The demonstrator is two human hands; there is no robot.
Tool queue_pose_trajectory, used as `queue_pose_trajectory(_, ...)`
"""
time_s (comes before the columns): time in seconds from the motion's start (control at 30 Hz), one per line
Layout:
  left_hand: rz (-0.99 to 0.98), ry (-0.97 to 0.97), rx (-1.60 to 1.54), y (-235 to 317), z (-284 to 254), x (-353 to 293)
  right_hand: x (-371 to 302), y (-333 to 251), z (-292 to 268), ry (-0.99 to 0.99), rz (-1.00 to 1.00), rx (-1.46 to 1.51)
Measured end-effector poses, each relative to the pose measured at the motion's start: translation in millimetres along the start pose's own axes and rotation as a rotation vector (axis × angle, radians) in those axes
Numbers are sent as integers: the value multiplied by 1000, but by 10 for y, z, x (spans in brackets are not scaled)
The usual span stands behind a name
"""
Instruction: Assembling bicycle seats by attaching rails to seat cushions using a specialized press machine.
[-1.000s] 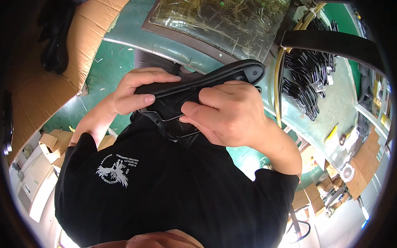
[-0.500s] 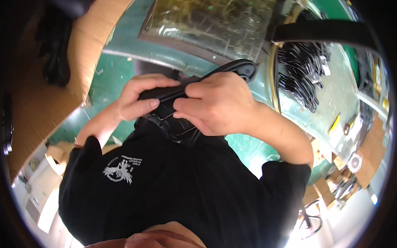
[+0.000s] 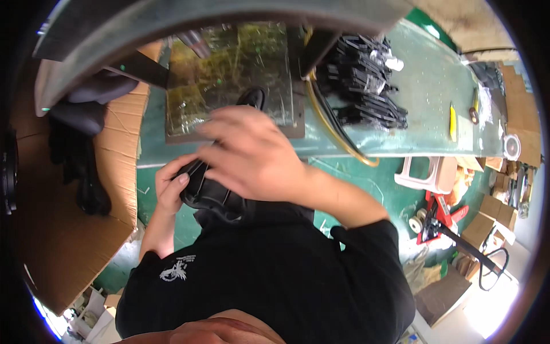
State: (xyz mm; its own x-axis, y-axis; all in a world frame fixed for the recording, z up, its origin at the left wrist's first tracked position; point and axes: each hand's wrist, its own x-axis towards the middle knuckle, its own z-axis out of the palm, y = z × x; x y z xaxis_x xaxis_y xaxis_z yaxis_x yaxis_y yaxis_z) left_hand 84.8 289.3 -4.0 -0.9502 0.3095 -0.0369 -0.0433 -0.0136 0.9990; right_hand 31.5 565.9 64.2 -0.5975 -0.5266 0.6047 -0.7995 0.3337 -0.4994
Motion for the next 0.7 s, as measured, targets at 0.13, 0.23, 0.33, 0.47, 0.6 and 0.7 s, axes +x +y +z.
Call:
queue_pose_trajectory(0.13,-29,254,16,-154,132,452,-289,36,240,165,497,-38)
queue_pose_trajectory(0.23,-171,389,35,-114,301,881,-323,452,439,102,613,-72)
queue_pose_trajectory(0.33,375,429,482,-185,376,1199,-217,701,470,227,591,-149)
queue_pose_trajectory(0.47,551,453,760,-205,480,1458,-97,872,543,288,518,-231)
queue_pose_trajectory(0.6,765,435,857,-211,305,1873,82,1136,674,418,446,-316)
queue_pose_trajectory(0.7,727,432,846,-232,254,1832,84,1110,734,439,447,-316)
